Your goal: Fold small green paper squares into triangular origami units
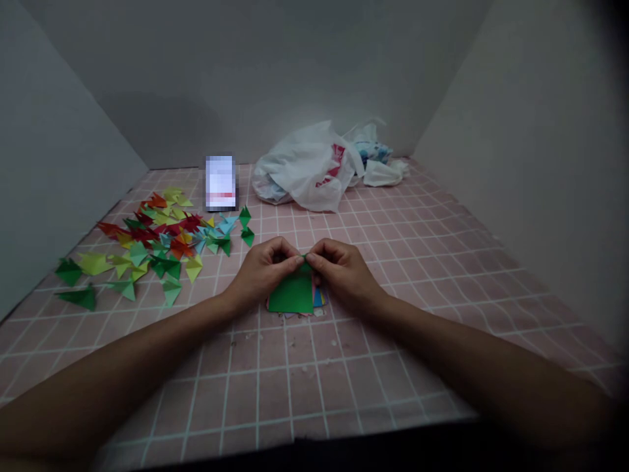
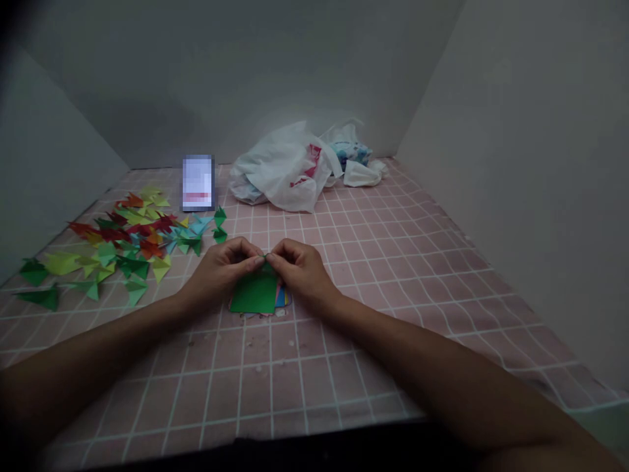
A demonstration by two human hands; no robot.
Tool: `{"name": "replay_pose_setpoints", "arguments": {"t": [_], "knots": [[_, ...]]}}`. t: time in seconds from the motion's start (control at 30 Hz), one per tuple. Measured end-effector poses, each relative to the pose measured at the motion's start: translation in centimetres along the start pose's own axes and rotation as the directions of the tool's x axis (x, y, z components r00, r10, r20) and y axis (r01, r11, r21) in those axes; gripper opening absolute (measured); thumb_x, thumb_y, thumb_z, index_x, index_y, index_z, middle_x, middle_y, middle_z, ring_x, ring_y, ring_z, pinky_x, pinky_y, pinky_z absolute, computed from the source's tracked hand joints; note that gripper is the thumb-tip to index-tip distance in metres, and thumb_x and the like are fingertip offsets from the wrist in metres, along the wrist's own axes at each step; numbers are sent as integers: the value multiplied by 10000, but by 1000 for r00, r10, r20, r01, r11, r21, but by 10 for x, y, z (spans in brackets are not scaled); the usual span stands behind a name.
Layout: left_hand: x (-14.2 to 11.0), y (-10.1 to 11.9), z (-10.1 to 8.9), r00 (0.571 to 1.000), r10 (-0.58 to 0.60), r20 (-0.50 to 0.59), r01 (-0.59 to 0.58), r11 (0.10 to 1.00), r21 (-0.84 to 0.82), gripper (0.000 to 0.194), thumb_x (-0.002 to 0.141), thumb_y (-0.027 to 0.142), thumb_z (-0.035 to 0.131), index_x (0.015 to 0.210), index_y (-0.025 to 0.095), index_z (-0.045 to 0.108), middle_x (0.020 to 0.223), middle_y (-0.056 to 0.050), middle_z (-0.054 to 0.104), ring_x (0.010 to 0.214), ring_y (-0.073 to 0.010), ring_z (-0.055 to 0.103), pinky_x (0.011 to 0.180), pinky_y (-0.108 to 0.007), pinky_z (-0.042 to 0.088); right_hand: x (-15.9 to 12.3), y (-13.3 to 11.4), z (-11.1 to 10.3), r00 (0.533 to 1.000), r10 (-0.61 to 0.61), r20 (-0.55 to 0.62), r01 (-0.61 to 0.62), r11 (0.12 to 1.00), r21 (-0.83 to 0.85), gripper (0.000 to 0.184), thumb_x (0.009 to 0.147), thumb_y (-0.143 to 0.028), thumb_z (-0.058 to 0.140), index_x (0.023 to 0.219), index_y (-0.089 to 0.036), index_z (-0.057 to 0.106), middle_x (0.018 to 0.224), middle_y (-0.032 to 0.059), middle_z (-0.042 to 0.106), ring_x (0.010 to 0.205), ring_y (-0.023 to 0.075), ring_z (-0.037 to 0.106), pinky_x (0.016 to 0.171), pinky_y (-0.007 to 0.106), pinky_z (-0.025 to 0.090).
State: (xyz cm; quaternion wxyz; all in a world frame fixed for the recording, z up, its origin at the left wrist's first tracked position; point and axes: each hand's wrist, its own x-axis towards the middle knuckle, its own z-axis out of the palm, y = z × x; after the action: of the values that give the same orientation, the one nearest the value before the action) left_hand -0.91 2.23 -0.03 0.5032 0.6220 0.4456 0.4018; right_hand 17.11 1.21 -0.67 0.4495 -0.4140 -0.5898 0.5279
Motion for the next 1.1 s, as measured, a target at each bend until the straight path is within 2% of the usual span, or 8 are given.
{"name": "replay_pose_setpoints", "arguments": {"t": [0.17,0.27,0.5,0.67,0.83,0.97,1.1], "knots": [[2,-1,0,998,-62,16,64,989,-133,294,772,413,749,781,165,591,662,15,633,628,-120,583,619,-238,444,-1,0,0,995,93,-36,-88,990,110,235,823,-370,679,727,-184,571,606,-41,577,485,95,523,490,242,416],[2,-1,1,998,-62,15,63,985,-163,270,806,405,718,818,170,585,672,15,644,635,-118,603,626,-235,453,-1,0,1,992,123,-42,-114,980,162,242,815,-376,684,727,-184,566,590,-43,579,470,89,518,480,234,418],[0,0,3,1000,-18,15,19,993,-116,296,699,325,798,861,174,601,764,22,632,692,-122,595,627,-238,468,-2,2,3,996,76,-47,-70,989,129,243,831,-382,677,738,-180,580,577,-40,579,489,93,533,496,234,422],[-1,1,3,1000,-30,4,30,998,-61,259,734,355,756,813,160,606,722,9,631,653,-121,569,599,-243,454,-3,3,5,999,45,-19,-43,994,97,227,839,-377,663,761,-173,602,637,-23,610,522,96,556,515,237,435],[-1,2,3,999,-42,-17,40,996,-76,258,712,346,769,768,161,598,692,11,624,623,-117,563,580,-241,445,-4,1,6,999,49,-3,-49,996,79,224,841,-366,658,745,-179,583,596,-34,588,508,95,547,495,226,422],[0,3,1,999,-51,6,51,989,-139,267,712,345,777,755,162,587,661,19,619,603,-111,567,583,-238,449,-4,1,5,998,47,34,-50,994,101,235,846,-372,655,745,-178,570,615,-31,596,510,87,545,503,224,426],[2,4,-2,999,-17,29,19,996,-83,258,716,336,780,738,154,599,654,23,605,590,-98,550,553,-215,423,-3,2,4,997,49,62,-54,996,77,250,851,-390,653,750,-179,567,622,-38,574,509,83,529,494,220,411]]}}
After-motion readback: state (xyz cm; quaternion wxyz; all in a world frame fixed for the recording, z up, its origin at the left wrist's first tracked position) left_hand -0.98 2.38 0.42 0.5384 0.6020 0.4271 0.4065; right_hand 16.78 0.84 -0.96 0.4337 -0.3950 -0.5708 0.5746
